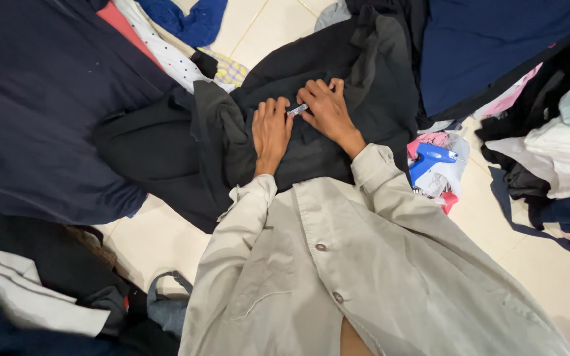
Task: The person is sitting on the floor, sorting through a pile of garments and using a blue tagging gun to attach price or identification tags to each item.
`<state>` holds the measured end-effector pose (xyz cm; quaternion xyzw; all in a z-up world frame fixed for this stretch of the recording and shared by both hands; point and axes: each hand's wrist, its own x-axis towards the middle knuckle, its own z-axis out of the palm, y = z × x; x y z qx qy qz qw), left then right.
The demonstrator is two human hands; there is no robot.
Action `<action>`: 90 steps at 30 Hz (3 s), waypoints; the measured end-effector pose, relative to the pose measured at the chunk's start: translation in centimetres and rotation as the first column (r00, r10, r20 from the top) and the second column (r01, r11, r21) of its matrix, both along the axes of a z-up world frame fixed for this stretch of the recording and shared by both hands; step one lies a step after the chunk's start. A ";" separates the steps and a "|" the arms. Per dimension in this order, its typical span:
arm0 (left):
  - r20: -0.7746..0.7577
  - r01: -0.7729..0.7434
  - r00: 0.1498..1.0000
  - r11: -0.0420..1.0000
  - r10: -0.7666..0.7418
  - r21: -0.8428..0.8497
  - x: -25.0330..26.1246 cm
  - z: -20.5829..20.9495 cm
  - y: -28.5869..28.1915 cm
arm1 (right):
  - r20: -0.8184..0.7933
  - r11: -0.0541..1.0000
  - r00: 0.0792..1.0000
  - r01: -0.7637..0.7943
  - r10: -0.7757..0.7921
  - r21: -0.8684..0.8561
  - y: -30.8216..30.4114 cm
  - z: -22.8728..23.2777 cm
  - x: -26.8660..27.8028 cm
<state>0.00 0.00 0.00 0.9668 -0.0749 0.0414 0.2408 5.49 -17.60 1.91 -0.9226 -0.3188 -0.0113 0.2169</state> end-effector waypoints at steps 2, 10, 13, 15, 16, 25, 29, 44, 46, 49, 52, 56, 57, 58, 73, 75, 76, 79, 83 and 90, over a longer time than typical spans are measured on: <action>-0.050 0.003 0.999 0.998 0.000 0.058 -0.1 -1.3 0.0 | -0.016 0.999 1.000 0.016 -0.017 -0.043 0.2 0.3 -0.3; -0.037 -0.103 0.993 0.978 0.111 0.181 0.3 -2.4 -0.4 | 0.007 0.977 0.983 0.181 -0.181 -0.114 0.9 1.7 -0.7; 0.004 -0.133 0.991 0.980 0.134 0.151 0.5 -0.9 -0.8 | 0.071 0.972 0.978 0.206 -0.199 -0.116 0.8 2.0 -0.7; 0.040 -0.155 0.988 0.980 0.151 0.121 0.7 0.6 -0.9 | 0.110 0.970 0.971 0.222 -0.210 -0.104 0.8 1.8 -0.5; 0.061 -0.167 0.985 0.981 0.161 0.096 0.8 1.2 -0.8 | 0.131 0.969 0.967 0.230 -0.217 -0.095 0.7 1.4 -0.4; 0.087 -0.139 0.987 0.989 0.134 0.050 0.9 0.4 -1.6 | 0.009 0.964 0.970 0.239 -0.241 0.115 -2.3 4.3 -1.7; 0.057 -0.045 0.997 0.986 0.055 -0.162 1.4 6.6 -4.6 | 0.000 0.835 0.887 0.434 -0.461 0.338 -6.2 9.5 -4.3; 0.137 0.625 0.768 0.683 -0.626 -0.379 -0.5 10.8 -22.5 | -0.121 0.193 0.234 0.940 -0.965 0.280 -18.9 4.5 -18.6; 0.143 0.659 0.735 0.650 -0.663 -0.378 -1.0 10.0 -24.0 | -0.126 0.156 0.194 0.953 -0.973 0.262 -19.1 4.1 -19.5; 0.133 0.715 0.674 0.596 -0.727 -0.365 -1.9 7.8 -26.2 | -0.100 0.122 0.146 0.969 -0.984 0.213 -18.6 3.1 -20.2; 0.090 0.773 0.613 0.571 -0.785 -0.277 -2.7 5.0 -27.8 | -0.067 0.104 0.113 0.986 -0.991 0.129 -18.0 1.6 -20.1; 0.012 0.862 0.503 0.501 -0.864 -0.077 -4.4 -4.8 -27.7 | 0.034 0.082 0.085 0.993 -0.996 -0.088 -17.4 -0.7 -19.4; 0.010 0.863 0.502 0.500 -0.865 -0.075 -4.7 -5.7 -27.6 | 0.031 0.081 0.084 0.993 -0.996 -0.087 -17.5 -1.0 -19.2; -0.016 0.868 0.494 0.492 -0.870 0.062 -5.0 -6.7 -27.5 | 0.040 0.077 0.082 0.990 -0.996 -0.116 -17.7 -1.3 -19.1; 0.001 0.873 0.455 0.447 -0.890 0.195 -4.8 -6.8 -28.4 | -0.233 -0.130 -0.084 0.973 -0.969 0.191 -20.1 -3.8 -20.9; 0.090 0.881 0.443 0.451 -0.892 0.143 -4.7 -6.2 -29.1 | -0.312 -0.193 -0.114 0.953 -0.943 0.234 -20.1 -3.5 -21.1; 0.168 0.868 0.452 0.475 -0.876 0.143 -4.7 -5.9 -29.6 | -0.325 -0.209 -0.106 0.931 -0.940 0.301 -20.0 -3.4 -21.2; 0.284 0.845 0.467 0.517 -0.838 0.137 -4.6 -5.2 -30.5 | -0.349 -0.223 -0.059 0.863 -0.935 0.452 -20.3 -4.8 -21.8; 0.351 0.812 0.484 0.561 -0.801 0.161 -4.9 -6.2 -31.0 | -0.344 -0.208 -0.004 0.804 -0.939 0.557 -20.4 -6.3 -22.5; 0.399 0.798 0.499 0.588 -0.769 0.135 -5.0 -9.2 -32.2 | -0.364 -0.234 -0.015 0.791 -0.931 0.565 -20.4 -6.1 -22.0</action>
